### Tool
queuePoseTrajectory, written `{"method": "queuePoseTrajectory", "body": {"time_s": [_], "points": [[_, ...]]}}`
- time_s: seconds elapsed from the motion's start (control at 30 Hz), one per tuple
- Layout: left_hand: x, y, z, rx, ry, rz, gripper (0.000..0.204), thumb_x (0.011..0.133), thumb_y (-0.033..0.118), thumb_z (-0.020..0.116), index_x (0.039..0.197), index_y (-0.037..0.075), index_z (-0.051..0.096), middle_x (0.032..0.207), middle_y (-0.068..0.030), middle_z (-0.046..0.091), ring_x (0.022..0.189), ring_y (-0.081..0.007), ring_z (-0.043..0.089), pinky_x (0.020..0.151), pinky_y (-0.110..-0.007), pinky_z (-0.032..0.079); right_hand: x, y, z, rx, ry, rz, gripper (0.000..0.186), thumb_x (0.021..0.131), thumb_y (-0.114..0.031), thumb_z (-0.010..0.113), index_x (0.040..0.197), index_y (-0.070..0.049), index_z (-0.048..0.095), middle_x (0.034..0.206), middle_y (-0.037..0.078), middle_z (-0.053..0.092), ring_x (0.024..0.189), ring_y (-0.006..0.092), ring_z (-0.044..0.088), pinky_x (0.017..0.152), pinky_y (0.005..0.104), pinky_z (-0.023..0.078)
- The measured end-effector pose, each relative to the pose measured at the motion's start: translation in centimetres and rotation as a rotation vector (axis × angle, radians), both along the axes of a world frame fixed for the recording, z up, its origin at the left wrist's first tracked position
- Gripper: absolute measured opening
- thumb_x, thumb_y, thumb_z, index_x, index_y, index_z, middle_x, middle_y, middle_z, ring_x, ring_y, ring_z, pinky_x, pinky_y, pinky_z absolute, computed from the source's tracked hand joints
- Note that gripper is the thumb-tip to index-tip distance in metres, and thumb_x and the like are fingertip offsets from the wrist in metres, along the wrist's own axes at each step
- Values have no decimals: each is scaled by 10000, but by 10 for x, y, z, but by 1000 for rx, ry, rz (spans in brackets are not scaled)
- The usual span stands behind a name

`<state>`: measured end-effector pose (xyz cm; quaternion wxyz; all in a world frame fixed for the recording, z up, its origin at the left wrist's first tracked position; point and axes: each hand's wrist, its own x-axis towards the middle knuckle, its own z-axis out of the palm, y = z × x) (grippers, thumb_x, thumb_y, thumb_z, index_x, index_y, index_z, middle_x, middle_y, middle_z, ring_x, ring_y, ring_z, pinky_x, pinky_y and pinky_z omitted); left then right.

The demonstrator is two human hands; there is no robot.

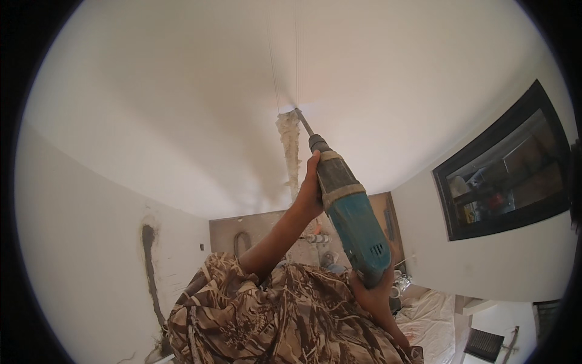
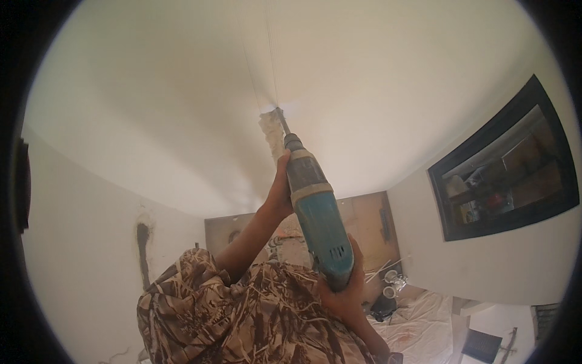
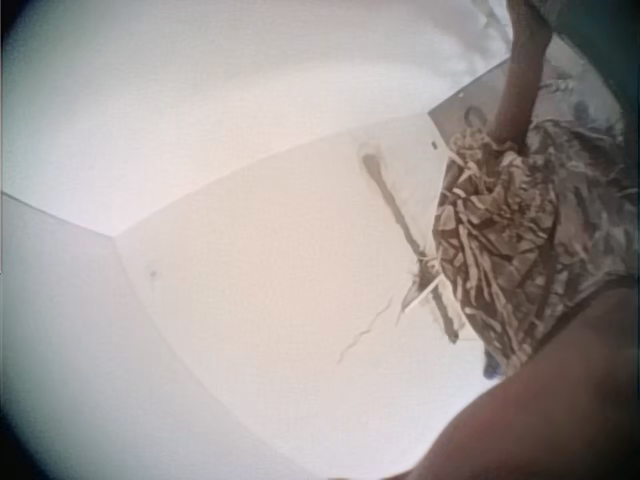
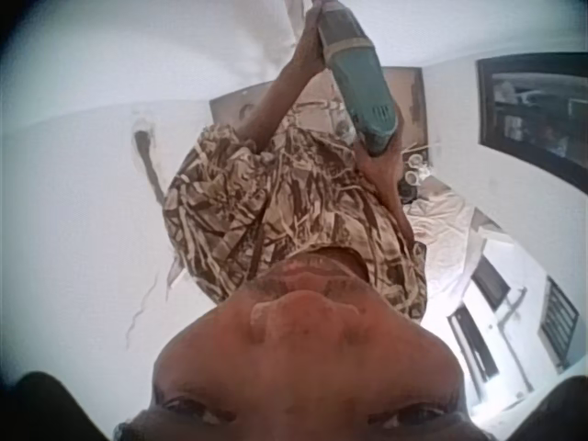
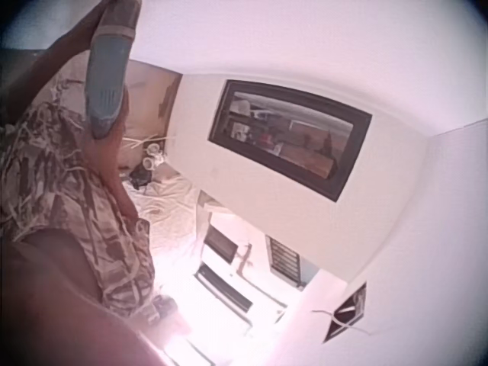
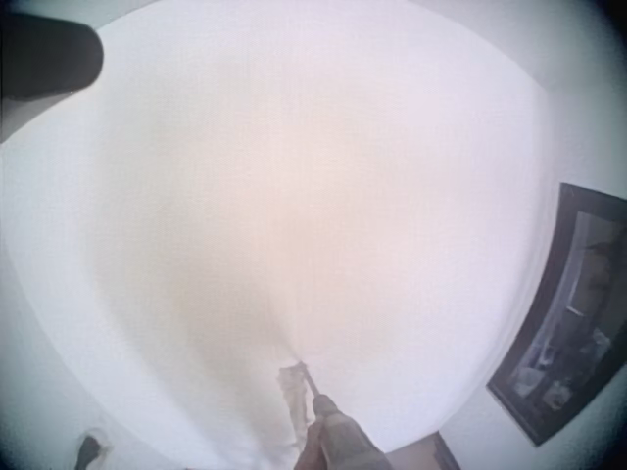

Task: The person uses a straight edge and a pencil to mark a line on the ceiling and then uses a rotary hammer to drill a groove along that line.

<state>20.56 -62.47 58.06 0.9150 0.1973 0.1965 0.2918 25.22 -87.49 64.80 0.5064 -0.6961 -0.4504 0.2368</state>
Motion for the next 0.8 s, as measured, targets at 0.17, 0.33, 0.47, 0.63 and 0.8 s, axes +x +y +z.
{"method": "queuePoseTrajectory", "body": {"time_s": [0.17,0.33,0.47,0.63,0.8], "points": [[4,-3,-20,-61,10,22,632,908,660,461,1183,94,520,1032,-96,592,961,-234,621,885,-416,529,3,-4,-19,-51,111,-48,821,708,-27,633,1447,20,280,1291,209,482,1198,281,511,1008,402,407],[-5,-29,-28,-96,70,30,650,895,669,489,1179,85,517,1041,-105,591,995,-243,608,894,-413,522,2,-25,-31,-60,220,-50,845,710,-30,665,1450,28,260,1292,212,480,1196,287,515,1006,411,414],[-17,-36,-17,-99,95,65,640,902,663,480,1165,81,521,1028,-104,600,970,-241,620,879,-412,529,-4,-29,-20,-48,155,-10,869,708,-30,689,1452,37,243,1297,222,474,1196,290,521,1001,409,426],[-22,-30,3,-58,30,76,641,906,657,478,1160,71,521,999,-101,610,939,-238,633,854,-410,542,-3,-31,-25,49,109,58,893,701,-33,700,1455,38,227,1302,225,464,1204,284,519,980,395,445],[-23,-29,16,-34,51,71,627,899,643,512,1157,72,520,1005,-99,613,936,-231,637,864,-398,539,-5,-34,-19,89,-3,97,896,692,-23,680,1460,34,221,1324,216,428,1204,282,514,958,378,458]]}}
